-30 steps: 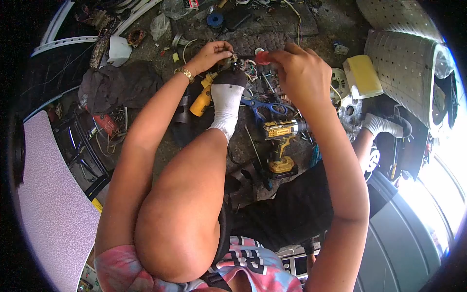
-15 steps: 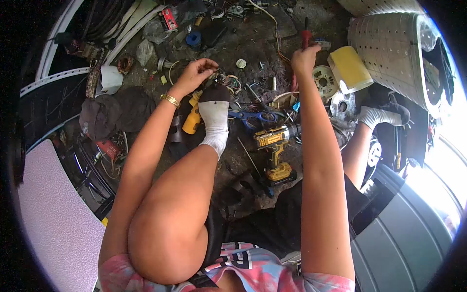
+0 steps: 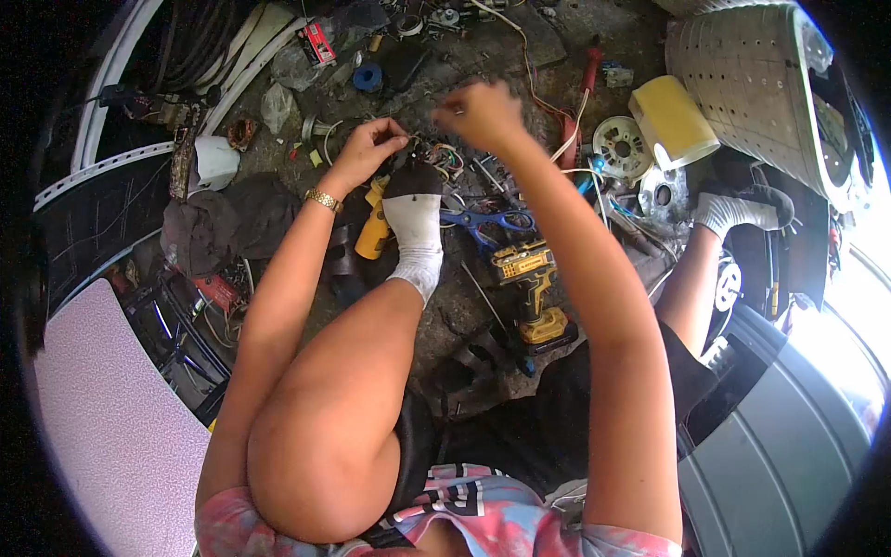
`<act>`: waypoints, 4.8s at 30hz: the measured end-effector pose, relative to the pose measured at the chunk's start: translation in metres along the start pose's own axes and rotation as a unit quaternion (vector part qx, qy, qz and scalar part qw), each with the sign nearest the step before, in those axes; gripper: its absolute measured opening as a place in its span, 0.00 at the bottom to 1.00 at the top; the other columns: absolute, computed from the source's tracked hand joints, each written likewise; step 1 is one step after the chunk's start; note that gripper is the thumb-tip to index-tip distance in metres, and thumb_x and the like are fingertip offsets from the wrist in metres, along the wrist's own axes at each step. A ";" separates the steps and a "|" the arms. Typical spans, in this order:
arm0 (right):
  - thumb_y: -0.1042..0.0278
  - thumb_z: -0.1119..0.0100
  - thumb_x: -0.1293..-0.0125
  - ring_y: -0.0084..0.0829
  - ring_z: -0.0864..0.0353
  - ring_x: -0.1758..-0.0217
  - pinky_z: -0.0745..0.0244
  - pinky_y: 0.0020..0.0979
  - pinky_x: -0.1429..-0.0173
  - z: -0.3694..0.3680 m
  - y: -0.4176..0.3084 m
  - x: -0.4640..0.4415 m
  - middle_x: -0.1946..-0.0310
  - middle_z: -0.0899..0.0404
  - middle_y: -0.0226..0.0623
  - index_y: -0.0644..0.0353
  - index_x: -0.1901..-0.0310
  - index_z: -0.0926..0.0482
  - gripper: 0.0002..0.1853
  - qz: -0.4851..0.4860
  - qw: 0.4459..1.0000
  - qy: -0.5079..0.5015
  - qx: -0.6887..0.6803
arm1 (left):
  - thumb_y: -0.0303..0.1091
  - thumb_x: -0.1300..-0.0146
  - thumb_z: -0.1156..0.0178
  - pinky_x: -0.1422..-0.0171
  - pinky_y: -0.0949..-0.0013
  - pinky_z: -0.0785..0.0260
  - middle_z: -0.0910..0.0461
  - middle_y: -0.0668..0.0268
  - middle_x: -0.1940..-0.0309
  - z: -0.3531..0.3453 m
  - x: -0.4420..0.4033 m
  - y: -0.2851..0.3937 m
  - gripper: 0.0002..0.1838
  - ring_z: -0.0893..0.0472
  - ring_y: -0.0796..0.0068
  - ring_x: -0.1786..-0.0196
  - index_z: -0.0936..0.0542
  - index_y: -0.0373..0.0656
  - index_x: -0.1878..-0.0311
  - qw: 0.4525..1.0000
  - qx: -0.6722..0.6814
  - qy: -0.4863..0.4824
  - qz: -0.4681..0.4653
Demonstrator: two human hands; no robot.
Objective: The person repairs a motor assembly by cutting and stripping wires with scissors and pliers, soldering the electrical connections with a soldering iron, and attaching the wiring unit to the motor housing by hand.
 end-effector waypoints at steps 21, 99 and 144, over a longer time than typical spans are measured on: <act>0.55 0.52 0.31 0.46 0.24 0.41 0.30 0.39 0.39 -0.053 -0.023 -0.023 0.44 0.23 0.52 0.64 0.44 0.23 0.23 0.119 0.958 -0.262 0.010 | 0.31 0.35 0.38 0.49 0.72 0.30 0.16 0.67 0.62 -0.018 -0.009 -0.010 0.11 0.22 0.80 0.57 0.18 0.36 0.53 0.999 0.009 -0.046 0.016; 0.77 0.39 0.46 0.41 0.21 0.54 0.46 0.64 0.30 -0.059 0.044 0.229 0.63 0.20 0.35 0.51 0.46 0.25 0.23 -0.149 0.972 0.181 0.010 | 0.30 0.35 0.37 0.51 0.78 0.29 0.16 0.70 0.63 -0.022 0.002 0.001 0.07 0.21 0.84 0.59 0.17 0.37 0.58 0.971 0.234 0.051 0.012; 0.51 0.29 0.51 0.42 0.17 0.55 0.36 0.44 0.51 -0.004 0.009 0.138 0.56 0.16 0.36 0.48 0.46 0.23 0.29 -0.070 0.991 0.113 -0.018 | 0.26 0.35 0.41 0.46 0.76 0.32 0.18 0.71 0.60 -0.027 0.007 0.000 0.09 0.22 0.84 0.57 0.18 0.36 0.54 0.974 0.211 0.085 0.005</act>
Point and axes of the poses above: each hand's wrist, its own x-axis away from the middle knuckle, its own z-axis out of the back of the hand, y = z × x, the point moved 9 cm from there along -x, towards the middle knuckle
